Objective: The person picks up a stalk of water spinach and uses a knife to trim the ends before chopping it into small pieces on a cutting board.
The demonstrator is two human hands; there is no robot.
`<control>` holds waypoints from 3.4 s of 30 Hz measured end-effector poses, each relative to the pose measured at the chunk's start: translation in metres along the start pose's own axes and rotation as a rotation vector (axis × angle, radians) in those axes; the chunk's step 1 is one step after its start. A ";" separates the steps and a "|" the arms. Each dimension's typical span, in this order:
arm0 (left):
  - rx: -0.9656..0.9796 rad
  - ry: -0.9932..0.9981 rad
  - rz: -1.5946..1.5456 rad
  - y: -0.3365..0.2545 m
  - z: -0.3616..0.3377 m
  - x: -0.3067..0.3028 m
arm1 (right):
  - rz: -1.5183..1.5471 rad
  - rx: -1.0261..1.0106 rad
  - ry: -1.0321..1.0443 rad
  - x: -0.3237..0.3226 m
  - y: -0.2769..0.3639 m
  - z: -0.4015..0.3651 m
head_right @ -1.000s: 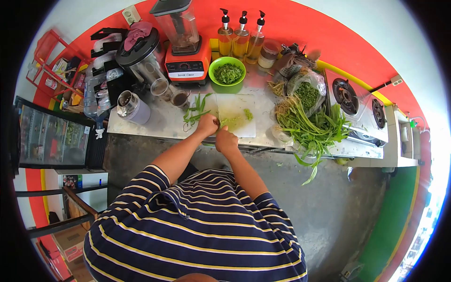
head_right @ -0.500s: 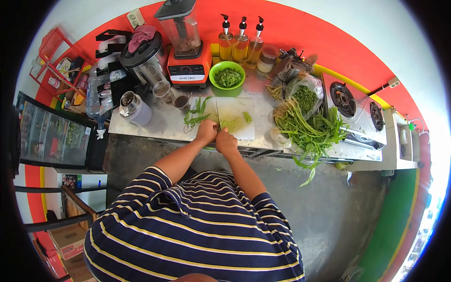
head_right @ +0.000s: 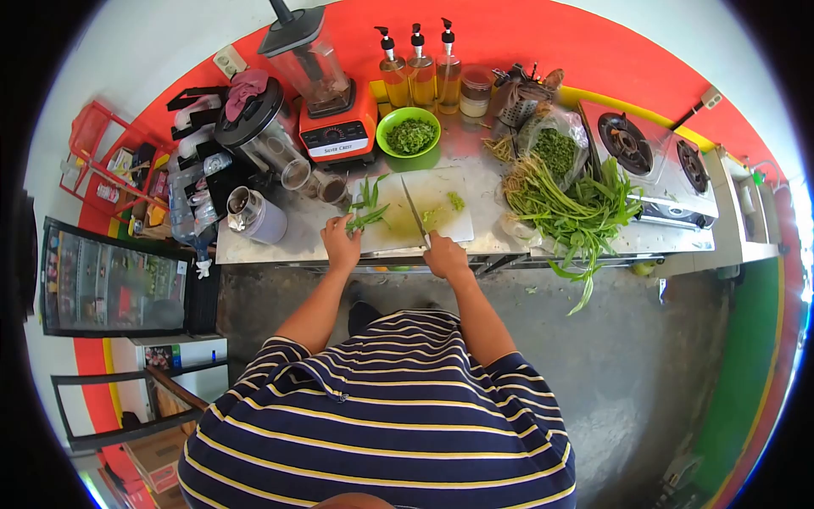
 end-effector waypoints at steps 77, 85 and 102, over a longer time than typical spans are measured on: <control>0.209 0.452 -0.353 -0.073 -0.026 0.042 | -0.275 0.122 -0.078 -0.006 0.023 -0.008; 0.311 0.370 -0.288 -0.071 -0.026 0.046 | -0.188 0.169 -0.077 0.004 0.020 -0.004; 0.249 0.416 -0.401 -0.068 -0.026 0.047 | -0.190 0.149 -0.033 0.010 0.028 -0.013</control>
Point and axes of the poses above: each hand's wrist, its own z-axis towards the middle knuckle, its own x-axis out of the palm, y = z × x, the point moved 5 cm from there along z, towards the middle knuckle, and after that the axes turned 9 degrees about z, right-handed, at the moved point
